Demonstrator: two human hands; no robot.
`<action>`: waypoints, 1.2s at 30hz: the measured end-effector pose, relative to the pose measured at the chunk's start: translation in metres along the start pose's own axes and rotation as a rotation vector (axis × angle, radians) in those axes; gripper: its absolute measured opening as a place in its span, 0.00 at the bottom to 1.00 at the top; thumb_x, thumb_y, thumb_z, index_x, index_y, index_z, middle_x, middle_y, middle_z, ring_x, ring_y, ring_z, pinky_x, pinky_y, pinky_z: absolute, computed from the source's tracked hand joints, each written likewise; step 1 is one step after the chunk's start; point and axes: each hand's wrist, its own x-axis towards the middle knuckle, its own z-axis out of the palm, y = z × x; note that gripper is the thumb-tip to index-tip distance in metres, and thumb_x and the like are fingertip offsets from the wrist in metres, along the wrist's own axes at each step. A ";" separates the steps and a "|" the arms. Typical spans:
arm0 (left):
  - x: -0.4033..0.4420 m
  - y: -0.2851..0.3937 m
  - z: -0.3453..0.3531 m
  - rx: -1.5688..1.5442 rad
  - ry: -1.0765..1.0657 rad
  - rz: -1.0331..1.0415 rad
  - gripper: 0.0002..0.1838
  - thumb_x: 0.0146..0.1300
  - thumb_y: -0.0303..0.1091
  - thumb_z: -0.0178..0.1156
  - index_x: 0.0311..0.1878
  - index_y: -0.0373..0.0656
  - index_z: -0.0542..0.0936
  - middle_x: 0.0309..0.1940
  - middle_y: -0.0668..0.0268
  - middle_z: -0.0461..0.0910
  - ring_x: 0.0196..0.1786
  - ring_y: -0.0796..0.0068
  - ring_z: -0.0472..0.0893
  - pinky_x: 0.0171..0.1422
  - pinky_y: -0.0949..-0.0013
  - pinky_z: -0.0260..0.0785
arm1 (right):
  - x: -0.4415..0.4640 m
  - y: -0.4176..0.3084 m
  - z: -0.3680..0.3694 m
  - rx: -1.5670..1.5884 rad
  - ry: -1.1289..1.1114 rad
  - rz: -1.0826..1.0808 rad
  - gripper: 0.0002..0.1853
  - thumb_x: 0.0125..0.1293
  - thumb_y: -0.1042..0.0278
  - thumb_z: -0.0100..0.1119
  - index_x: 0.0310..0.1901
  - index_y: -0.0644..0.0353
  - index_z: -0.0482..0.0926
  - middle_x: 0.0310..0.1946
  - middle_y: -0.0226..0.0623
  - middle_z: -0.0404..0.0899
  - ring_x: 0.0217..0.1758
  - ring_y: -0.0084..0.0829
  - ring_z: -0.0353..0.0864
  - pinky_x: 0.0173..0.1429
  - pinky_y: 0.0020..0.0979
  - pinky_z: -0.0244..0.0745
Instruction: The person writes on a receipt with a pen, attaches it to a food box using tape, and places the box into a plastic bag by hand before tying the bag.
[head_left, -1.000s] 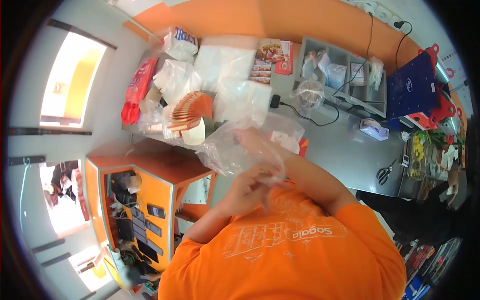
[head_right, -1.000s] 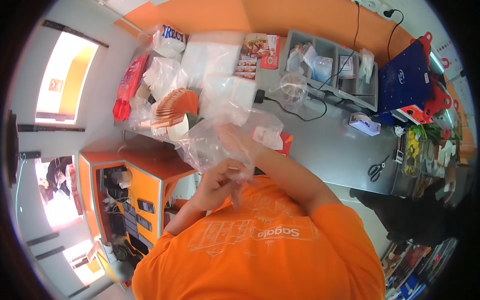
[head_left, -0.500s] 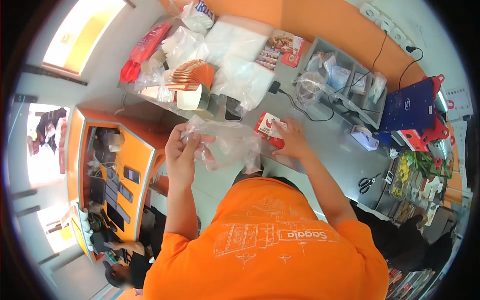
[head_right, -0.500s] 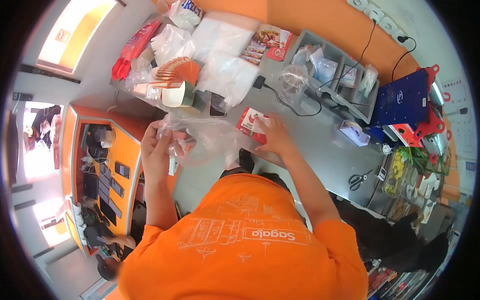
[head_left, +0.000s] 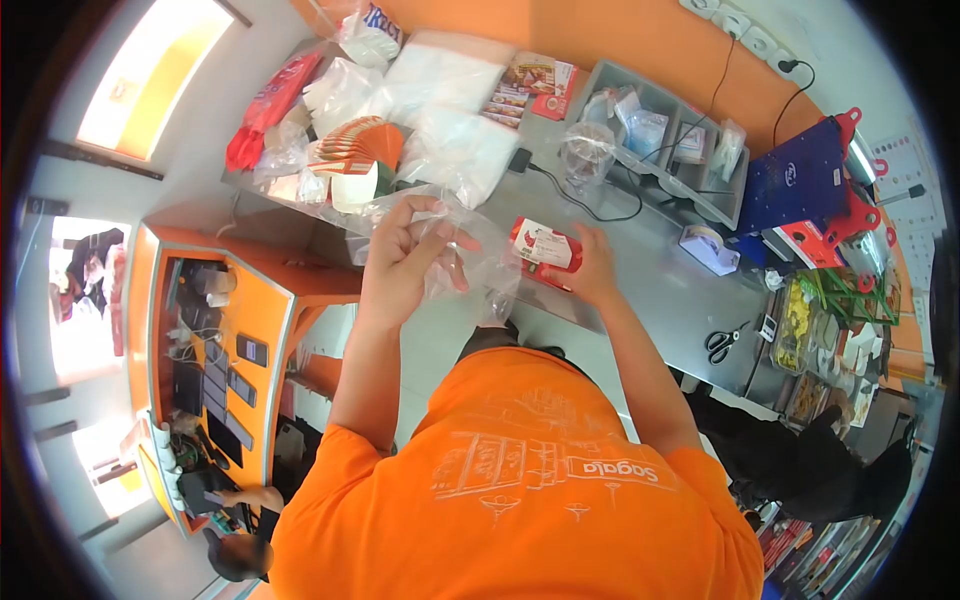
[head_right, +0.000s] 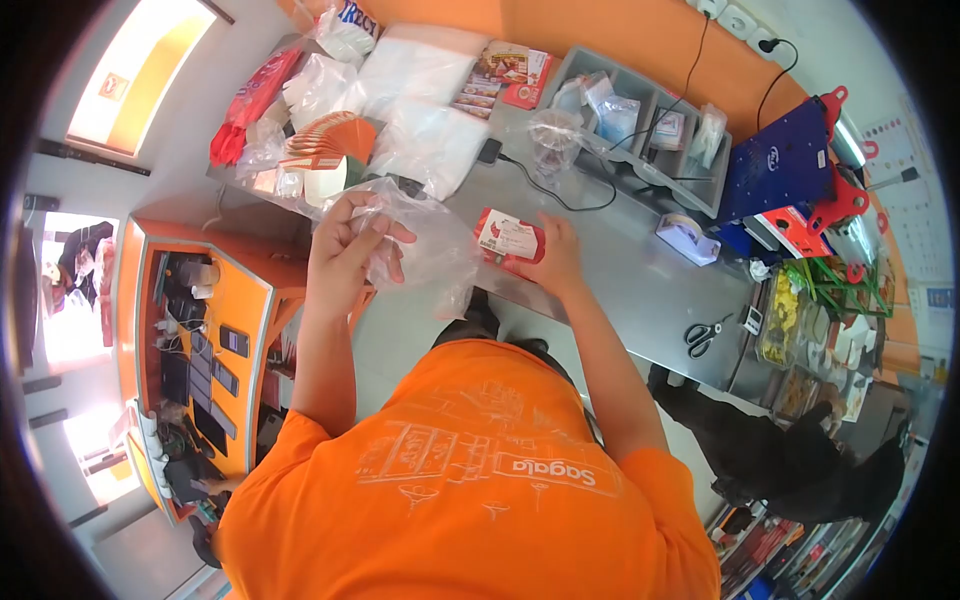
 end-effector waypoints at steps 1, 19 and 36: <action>0.002 0.000 0.002 0.004 -0.004 0.000 0.10 0.79 0.25 0.53 0.54 0.29 0.80 0.41 0.53 0.89 0.30 0.70 0.85 0.34 0.70 0.78 | 0.000 -0.003 -0.003 0.084 0.034 0.082 0.59 0.47 0.50 0.86 0.77 0.63 0.63 0.72 0.58 0.68 0.75 0.55 0.69 0.76 0.49 0.68; -0.019 -0.006 -0.024 -0.171 0.120 -0.039 0.19 0.77 0.22 0.53 0.68 0.30 0.70 0.41 0.50 0.89 0.30 0.68 0.85 0.32 0.68 0.79 | -0.019 -0.005 0.048 -0.081 -0.073 0.231 0.13 0.60 0.57 0.75 0.41 0.56 0.90 0.74 0.56 0.64 0.66 0.52 0.80 0.65 0.56 0.77; 0.012 -0.066 -0.003 -0.302 -0.233 0.226 0.22 0.77 0.29 0.61 0.70 0.40 0.70 0.56 0.52 0.84 0.54 0.60 0.88 0.49 0.59 0.85 | -0.066 0.078 -0.044 0.175 -0.055 0.072 0.36 0.56 0.53 0.81 0.61 0.63 0.76 0.56 0.47 0.79 0.61 0.44 0.78 0.65 0.44 0.74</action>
